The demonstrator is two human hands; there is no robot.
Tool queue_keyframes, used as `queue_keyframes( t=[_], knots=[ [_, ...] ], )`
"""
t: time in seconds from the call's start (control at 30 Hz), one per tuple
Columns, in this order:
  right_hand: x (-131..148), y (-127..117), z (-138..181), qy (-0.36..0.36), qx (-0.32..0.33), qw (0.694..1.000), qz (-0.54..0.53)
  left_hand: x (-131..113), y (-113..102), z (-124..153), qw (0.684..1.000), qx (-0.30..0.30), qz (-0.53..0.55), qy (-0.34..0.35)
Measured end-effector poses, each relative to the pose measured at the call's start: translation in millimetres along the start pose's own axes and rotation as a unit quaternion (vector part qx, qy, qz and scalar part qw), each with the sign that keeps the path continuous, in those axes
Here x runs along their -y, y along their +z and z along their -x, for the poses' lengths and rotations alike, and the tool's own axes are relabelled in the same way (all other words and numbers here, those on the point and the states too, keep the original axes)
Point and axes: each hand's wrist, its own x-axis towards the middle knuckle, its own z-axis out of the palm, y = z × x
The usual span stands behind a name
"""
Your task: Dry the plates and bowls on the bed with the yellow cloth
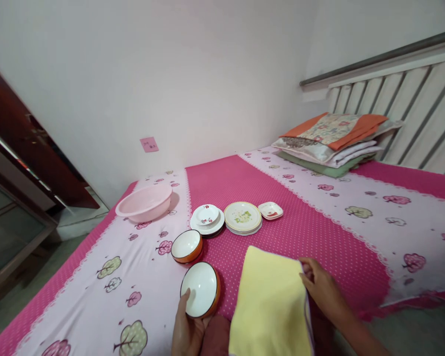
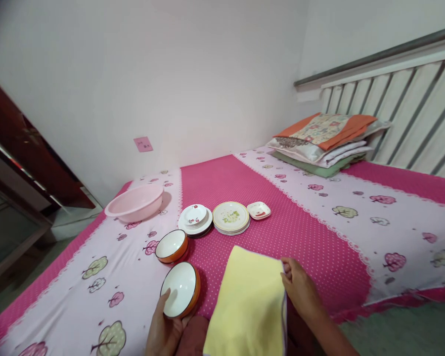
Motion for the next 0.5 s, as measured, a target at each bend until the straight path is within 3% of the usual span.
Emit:
queue_keyframes(
  t=[0.1, 0.17, 0.23, 0.3, 0.43, 0.5],
  knots=[
    [8.5, -9.4, 9.0, -0.053, 0.011, 0.998, 0.010, -0.3, 0.0, 0.0, 1.000, 0.003, 0.007, -0.003],
    [17.4, -12.0, 27.0, -0.110, 0.085, 0.990, 0.035, -0.2, -0.7, -0.7, 1.000, 0.007, 0.011, -0.001],
    [25.4, -10.6, 52.0, -0.165, 0.199, 0.962, 0.086, -0.3, -0.7, -1.0, 1.000, 0.008, 0.012, 0.006],
    [30.0, -7.5, 77.4, -0.192, 0.257, 0.938, 0.129, -0.5, 0.1, -0.6, 1.000, 0.004, 0.012, 0.012],
    [28.8, -3.6, 107.6, -0.203, 0.298, 0.922, 0.140, -1.3, 2.3, 1.4, 1.000, -0.011, 0.008, 0.015],
    [24.4, 0.2, 113.2, -0.252, 0.317, 0.903, 0.144, -1.9, 3.3, 2.0, 1.000, -0.014, 0.006, 0.014]
  ],
)
